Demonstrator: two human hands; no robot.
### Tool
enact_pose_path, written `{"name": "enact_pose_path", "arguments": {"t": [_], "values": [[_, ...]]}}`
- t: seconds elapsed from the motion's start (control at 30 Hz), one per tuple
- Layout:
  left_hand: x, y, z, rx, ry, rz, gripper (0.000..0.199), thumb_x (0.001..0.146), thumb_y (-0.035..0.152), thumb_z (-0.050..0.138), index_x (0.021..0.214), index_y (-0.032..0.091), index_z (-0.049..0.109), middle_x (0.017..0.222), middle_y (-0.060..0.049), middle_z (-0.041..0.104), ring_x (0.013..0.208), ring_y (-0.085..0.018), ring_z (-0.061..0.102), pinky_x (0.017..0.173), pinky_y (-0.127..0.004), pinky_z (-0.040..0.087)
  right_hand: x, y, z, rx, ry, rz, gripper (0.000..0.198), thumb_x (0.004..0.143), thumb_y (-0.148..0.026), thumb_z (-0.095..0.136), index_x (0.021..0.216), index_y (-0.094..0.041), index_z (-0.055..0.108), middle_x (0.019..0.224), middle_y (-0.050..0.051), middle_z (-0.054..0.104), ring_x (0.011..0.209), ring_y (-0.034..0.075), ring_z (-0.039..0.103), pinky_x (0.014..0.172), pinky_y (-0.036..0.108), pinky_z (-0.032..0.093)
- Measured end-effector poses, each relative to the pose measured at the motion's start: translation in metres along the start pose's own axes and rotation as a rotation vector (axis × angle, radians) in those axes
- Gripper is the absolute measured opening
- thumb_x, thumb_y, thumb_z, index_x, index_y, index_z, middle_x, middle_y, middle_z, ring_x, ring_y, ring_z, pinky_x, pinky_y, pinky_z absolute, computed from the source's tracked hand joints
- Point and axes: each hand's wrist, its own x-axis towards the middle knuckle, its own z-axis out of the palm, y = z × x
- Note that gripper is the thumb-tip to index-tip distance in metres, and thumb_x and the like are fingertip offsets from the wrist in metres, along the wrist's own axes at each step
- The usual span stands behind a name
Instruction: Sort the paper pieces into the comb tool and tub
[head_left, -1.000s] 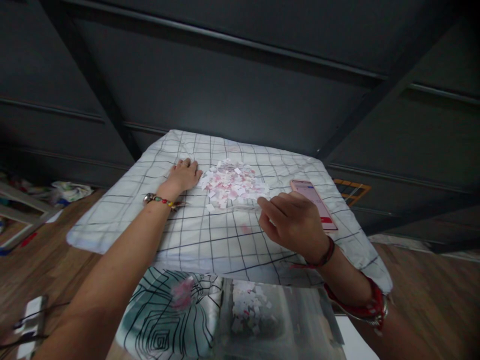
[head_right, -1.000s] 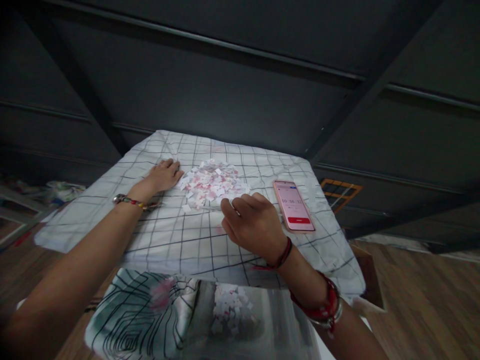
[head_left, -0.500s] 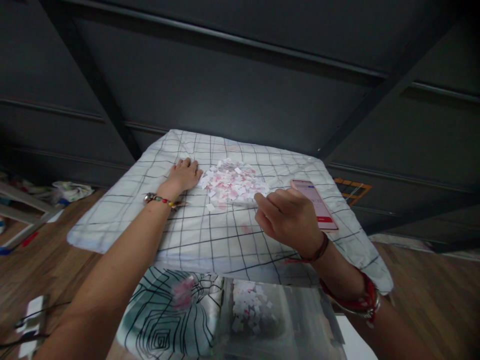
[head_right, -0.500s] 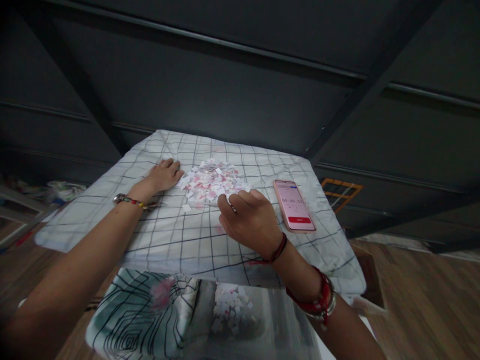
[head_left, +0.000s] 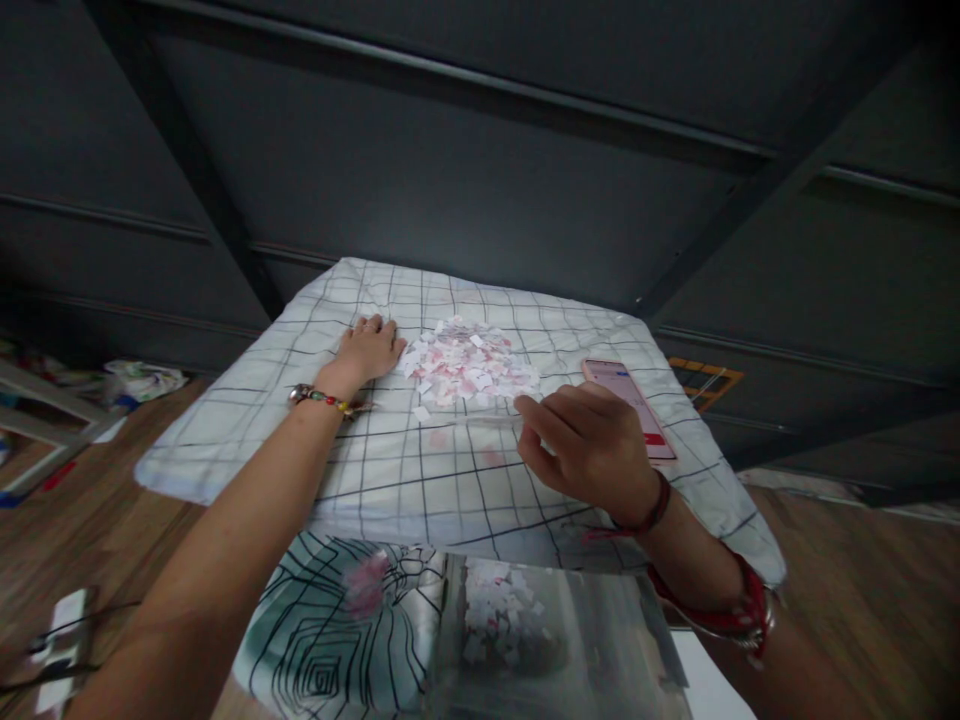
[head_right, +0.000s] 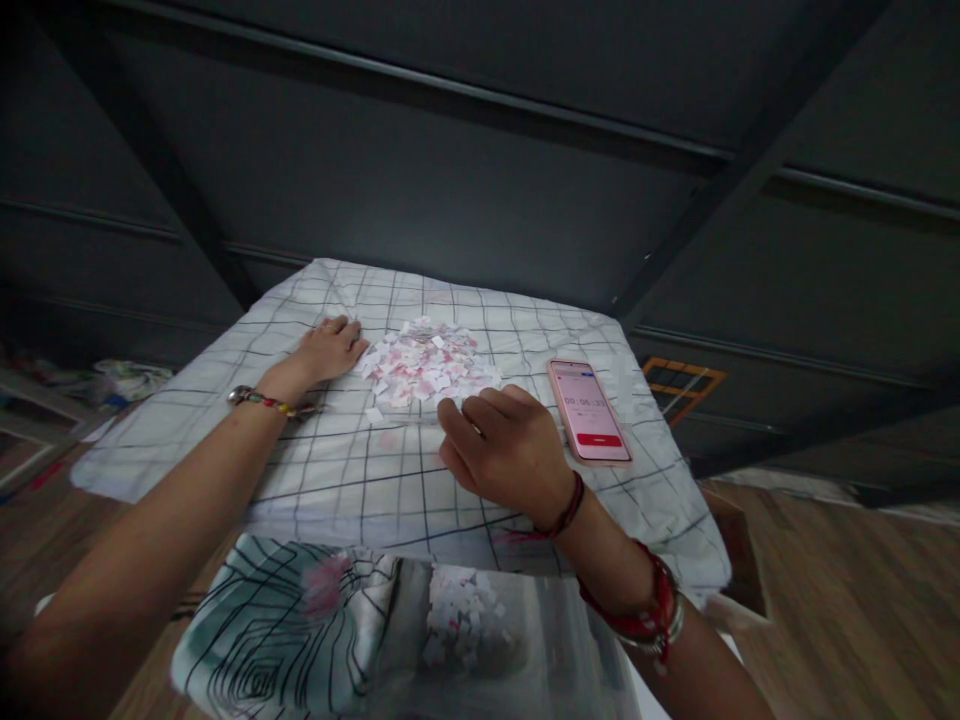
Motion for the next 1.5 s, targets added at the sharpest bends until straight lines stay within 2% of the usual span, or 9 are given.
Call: {"name": "enact_pose_path", "arguments": {"t": [0.17,0.37,0.63,0.87,1.1,1.3,1.5], "values": [[-0.001,0.000,0.000,-0.007,-0.007,-0.002,0.059,0.099,0.041,0.023,0.150,0.012,0.034,0.159,-0.016,0.028,0.145,-0.035,0.026,0.116,-0.049,0.026,0.010,-0.002,0.012,-0.052,-0.030,0.021,0.019,0.081,-0.008,0.047,0.078,-0.015,0.065,0.057,-0.002,0.048,0.059,0.014,0.035,0.055,0.031,0.025],[0.001,0.000,0.001,-0.009,0.000,-0.002,0.060,0.099,0.042,0.023,0.150,0.014,0.034,0.160,-0.015,0.027,0.146,-0.035,0.025,0.116,-0.049,0.026,0.011,-0.003,0.012,-0.048,-0.031,0.009,0.020,0.081,-0.009,0.046,0.073,-0.015,0.064,0.055,-0.002,0.047,0.057,0.014,0.034,0.055,0.031,0.026],[0.004,-0.003,0.003,-0.029,-0.003,0.007,0.060,0.099,0.043,0.023,0.150,0.014,0.033,0.160,-0.015,0.026,0.146,-0.035,0.024,0.115,-0.051,0.026,0.006,-0.003,0.006,-0.034,0.035,0.020,0.019,0.083,-0.011,0.048,0.085,-0.012,0.067,0.058,-0.001,0.052,0.060,0.014,0.040,0.056,0.030,0.029],[0.002,-0.002,0.002,-0.023,0.001,0.000,0.060,0.099,0.043,0.024,0.150,0.014,0.034,0.159,-0.015,0.029,0.145,-0.035,0.026,0.115,-0.050,0.026,0.012,-0.005,0.011,-0.015,-0.055,0.016,0.019,0.080,-0.009,0.047,0.070,-0.016,0.062,0.056,-0.002,0.047,0.058,0.014,0.033,0.055,0.031,0.025],[0.001,0.000,0.000,-0.022,-0.008,-0.003,0.059,0.099,0.042,0.024,0.150,0.014,0.034,0.159,-0.015,0.028,0.146,-0.034,0.025,0.115,-0.050,0.026,0.000,-0.002,-0.002,0.014,0.007,0.026,0.018,0.082,-0.013,0.049,0.088,-0.013,0.066,0.060,0.000,0.055,0.061,0.014,0.043,0.057,0.029,0.031],[0.000,-0.001,0.001,-0.031,-0.005,-0.004,0.060,0.099,0.042,0.023,0.150,0.013,0.033,0.159,-0.015,0.028,0.146,-0.035,0.024,0.116,-0.050,0.026,0.015,-0.007,0.013,-0.071,-0.017,0.028,0.020,0.081,-0.009,0.047,0.073,-0.015,0.064,0.055,-0.002,0.048,0.056,0.014,0.035,0.055,0.031,0.026],[0.000,0.000,-0.001,-0.041,-0.012,-0.004,0.059,0.099,0.042,0.024,0.151,0.014,0.033,0.160,-0.015,0.025,0.147,-0.035,0.022,0.116,-0.051,0.025,0.015,-0.005,0.014,-0.085,0.025,0.021,0.020,0.081,-0.009,0.047,0.078,-0.015,0.065,0.055,-0.002,0.048,0.057,0.014,0.036,0.055,0.030,0.026]]}}
